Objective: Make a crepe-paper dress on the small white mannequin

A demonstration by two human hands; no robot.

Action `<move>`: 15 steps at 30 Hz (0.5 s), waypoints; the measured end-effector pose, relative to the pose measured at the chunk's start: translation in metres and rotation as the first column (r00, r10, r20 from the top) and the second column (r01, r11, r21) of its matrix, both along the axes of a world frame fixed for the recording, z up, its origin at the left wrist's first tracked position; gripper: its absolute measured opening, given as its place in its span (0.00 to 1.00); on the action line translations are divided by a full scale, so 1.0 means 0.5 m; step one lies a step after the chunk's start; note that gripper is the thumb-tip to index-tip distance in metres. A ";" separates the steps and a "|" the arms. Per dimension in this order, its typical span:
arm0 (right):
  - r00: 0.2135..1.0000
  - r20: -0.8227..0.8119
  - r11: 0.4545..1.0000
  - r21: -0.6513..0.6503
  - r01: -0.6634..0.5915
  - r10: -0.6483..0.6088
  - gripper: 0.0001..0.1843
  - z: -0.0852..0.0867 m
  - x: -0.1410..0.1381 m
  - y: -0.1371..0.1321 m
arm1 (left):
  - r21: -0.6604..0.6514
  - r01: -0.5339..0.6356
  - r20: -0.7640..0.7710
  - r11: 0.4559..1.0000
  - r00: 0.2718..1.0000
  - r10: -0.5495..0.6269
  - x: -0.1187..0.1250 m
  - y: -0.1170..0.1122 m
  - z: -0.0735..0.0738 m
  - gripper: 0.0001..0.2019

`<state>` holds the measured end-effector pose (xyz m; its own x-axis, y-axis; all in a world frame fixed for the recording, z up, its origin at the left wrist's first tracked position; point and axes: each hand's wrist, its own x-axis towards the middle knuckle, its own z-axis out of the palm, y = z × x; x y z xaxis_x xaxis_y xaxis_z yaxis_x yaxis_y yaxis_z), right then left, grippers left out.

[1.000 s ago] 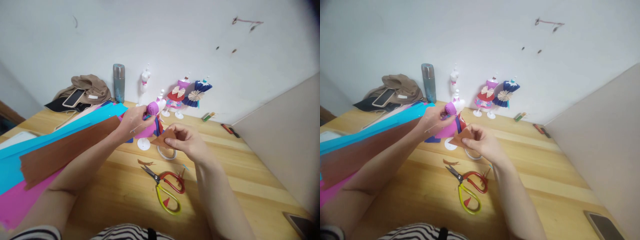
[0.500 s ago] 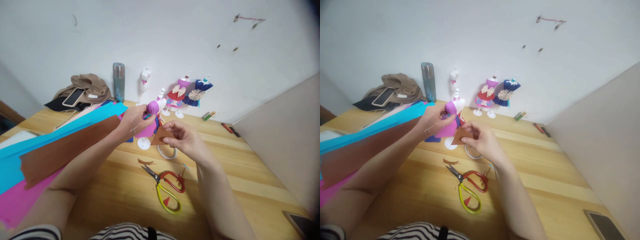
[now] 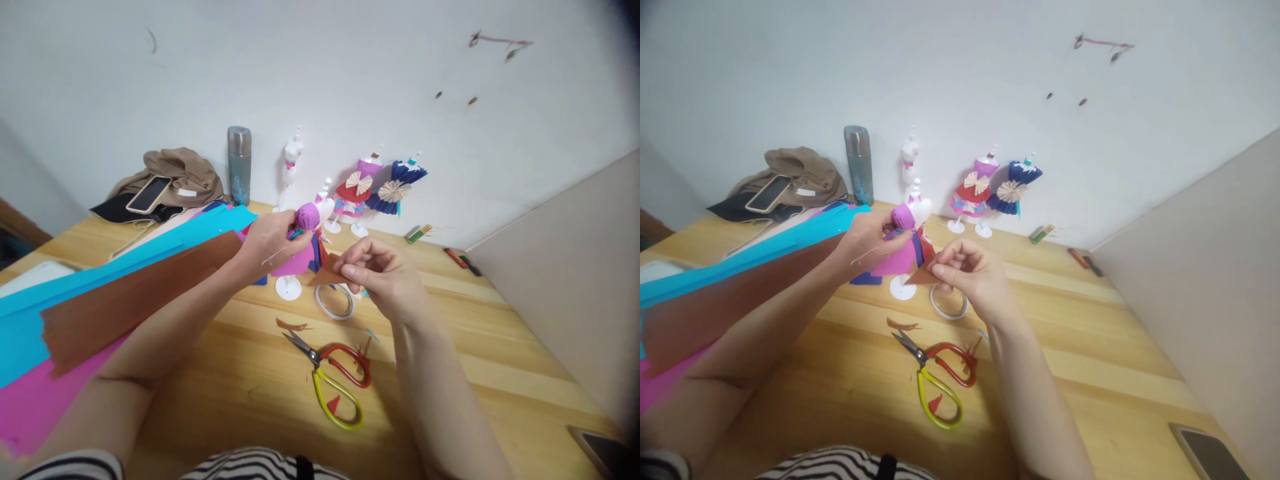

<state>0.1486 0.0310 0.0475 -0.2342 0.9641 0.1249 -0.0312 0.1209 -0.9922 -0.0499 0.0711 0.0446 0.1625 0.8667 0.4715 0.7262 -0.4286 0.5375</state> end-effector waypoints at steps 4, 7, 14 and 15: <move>0.986 -0.122 0.979 -0.155 -0.131 0.113 0.18 0.007 0.007 0.003 | -0.002 0.020 0.011 1.000 1.000 -0.020 -0.001 0.000 -0.001 0.10; 0.977 -0.160 0.966 -0.193 -0.169 0.139 0.20 0.010 0.005 0.001 | -0.017 0.025 0.014 1.000 1.000 -0.025 -0.001 -0.003 0.002 0.10; 0.998 -0.036 0.987 -0.150 0.050 -0.056 0.14 -0.005 -0.012 0.002 | -0.050 0.000 -0.018 0.999 1.000 -0.001 0.003 -0.008 0.008 0.09; 0.998 -0.014 0.989 -0.132 0.062 -0.064 0.13 -0.008 -0.013 0.003 | -0.050 0.000 -0.020 0.999 1.000 -0.001 0.003 -0.009 0.009 0.09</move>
